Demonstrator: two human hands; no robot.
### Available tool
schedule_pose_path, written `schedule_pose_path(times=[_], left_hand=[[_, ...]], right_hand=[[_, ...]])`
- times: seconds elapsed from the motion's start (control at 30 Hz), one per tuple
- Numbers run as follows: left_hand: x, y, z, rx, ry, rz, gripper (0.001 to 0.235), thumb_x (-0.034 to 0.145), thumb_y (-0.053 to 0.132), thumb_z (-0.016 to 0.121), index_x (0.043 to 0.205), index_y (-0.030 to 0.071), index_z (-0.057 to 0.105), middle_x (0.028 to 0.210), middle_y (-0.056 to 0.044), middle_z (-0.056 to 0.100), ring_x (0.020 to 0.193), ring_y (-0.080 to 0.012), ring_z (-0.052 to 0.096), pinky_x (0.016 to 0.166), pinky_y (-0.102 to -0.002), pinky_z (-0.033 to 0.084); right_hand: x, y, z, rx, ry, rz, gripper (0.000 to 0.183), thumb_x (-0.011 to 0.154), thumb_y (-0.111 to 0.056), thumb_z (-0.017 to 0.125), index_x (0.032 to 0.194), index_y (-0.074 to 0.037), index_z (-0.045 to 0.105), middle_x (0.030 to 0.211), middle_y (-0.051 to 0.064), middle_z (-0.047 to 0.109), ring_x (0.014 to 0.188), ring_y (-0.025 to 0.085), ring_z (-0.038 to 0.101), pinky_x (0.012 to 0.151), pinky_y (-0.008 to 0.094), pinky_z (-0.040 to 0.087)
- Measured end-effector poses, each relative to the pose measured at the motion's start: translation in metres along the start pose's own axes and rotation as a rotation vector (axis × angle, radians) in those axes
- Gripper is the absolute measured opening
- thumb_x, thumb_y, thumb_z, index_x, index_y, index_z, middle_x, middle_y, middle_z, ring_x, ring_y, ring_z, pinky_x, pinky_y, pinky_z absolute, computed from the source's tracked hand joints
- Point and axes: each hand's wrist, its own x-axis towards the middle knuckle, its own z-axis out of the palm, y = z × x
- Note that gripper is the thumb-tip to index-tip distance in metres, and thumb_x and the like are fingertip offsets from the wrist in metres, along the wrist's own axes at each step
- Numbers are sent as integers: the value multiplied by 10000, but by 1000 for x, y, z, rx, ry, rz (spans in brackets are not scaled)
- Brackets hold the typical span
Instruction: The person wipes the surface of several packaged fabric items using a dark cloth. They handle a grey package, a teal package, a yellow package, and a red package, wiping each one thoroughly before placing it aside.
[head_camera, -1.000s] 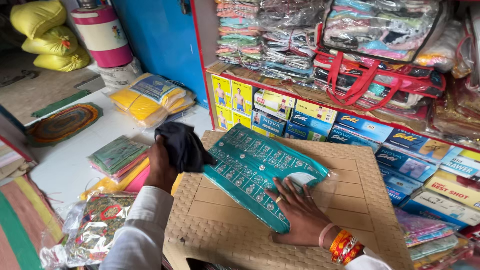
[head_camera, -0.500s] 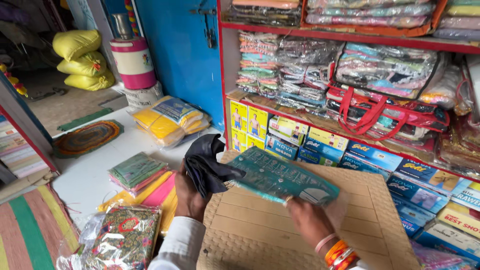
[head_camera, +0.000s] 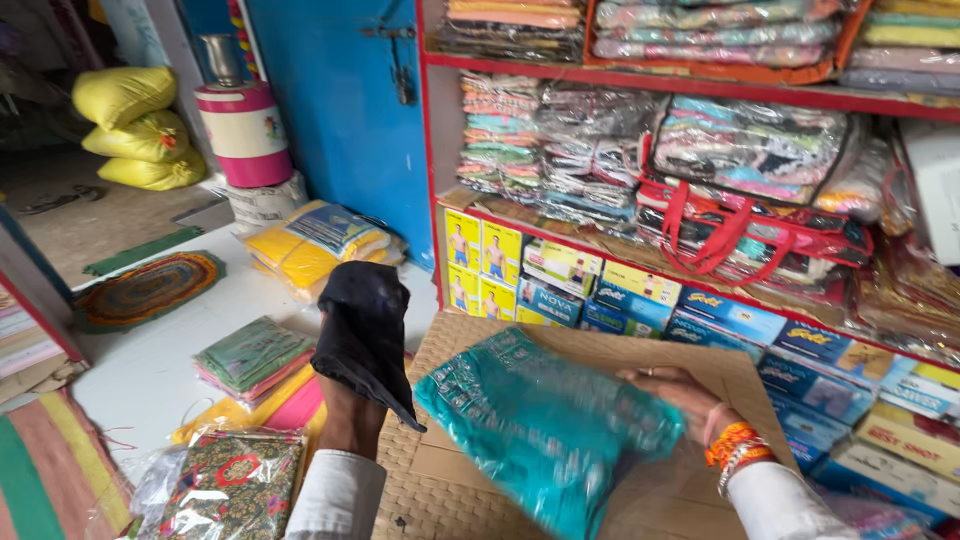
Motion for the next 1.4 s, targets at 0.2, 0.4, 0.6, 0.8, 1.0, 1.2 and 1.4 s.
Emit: schedule_pose_path(times=[0.2, 0.4, 0.6, 0.8, 1.0, 1.2, 1.4], left_hand=[[8, -27, -17, -25, 131, -118, 463, 1083, 448, 429, 1365, 104, 556, 1208, -44, 681, 1038, -213, 666, 910, -372, 535], [2, -93, -26, 1114, -22, -19, 565, 1088, 425, 442, 1460, 1, 483, 1387, -229, 570, 1263, -360, 547, 1087, -458, 409], [-57, -181, -33, 1962, -835, 602, 474, 1023, 285, 505, 1390, -12, 543, 1489, -256, 497, 1401, -454, 413, 1187, -583, 255], [-133, -229, 13, 1573, -991, 259, 464, 992, 261, 585, 1325, -60, 614, 1425, -306, 565, 1365, -486, 476, 1185, -586, 287], [-57, -236, -28, 1744, -689, 543, 446, 997, 257, 543, 1317, -45, 611, 1423, -265, 601, 1352, -448, 528, 1185, -542, 360], [32, -210, -75, 1997, -391, 242, 482, 973, 300, 487, 1338, 9, 609, 1406, -210, 598, 1334, -422, 516, 1135, -515, 350], [28, -219, -66, 1982, -356, 94, 513, 984, 296, 482, 1375, -23, 574, 1420, -255, 562, 1309, -439, 523, 1158, -512, 344]], right_hand=[[-27, 21, -24, -267, -2, 359, 514, 910, -463, 703, 1341, -196, 618, 1267, 168, 736, 1103, 257, 666, 948, 455, 521], [-15, 72, -23, -423, -167, -129, 402, 920, -318, 795, 1235, -93, 687, 1174, 84, 782, 1071, 137, 714, 958, 321, 554], [2, 81, 1, -579, 347, -358, 260, 919, -219, 680, 1158, -146, 749, 1077, 69, 786, 1017, 235, 741, 917, 368, 572], [-40, 49, 59, -831, 725, -422, 285, 956, -217, 553, 1211, -186, 675, 1186, 119, 642, 1070, 348, 644, 878, 463, 529], [-56, 40, 71, -1034, 742, -462, 233, 995, -243, 522, 1173, -141, 634, 1134, 106, 618, 1060, 304, 642, 896, 444, 526], [-44, 44, 67, -882, 785, -566, 310, 979, -186, 505, 1250, -150, 651, 1125, 123, 628, 1043, 335, 622, 903, 483, 471], [-39, 45, 64, -736, 752, -543, 290, 969, -142, 526, 1245, -118, 613, 1177, 114, 652, 1062, 333, 632, 945, 480, 477]])
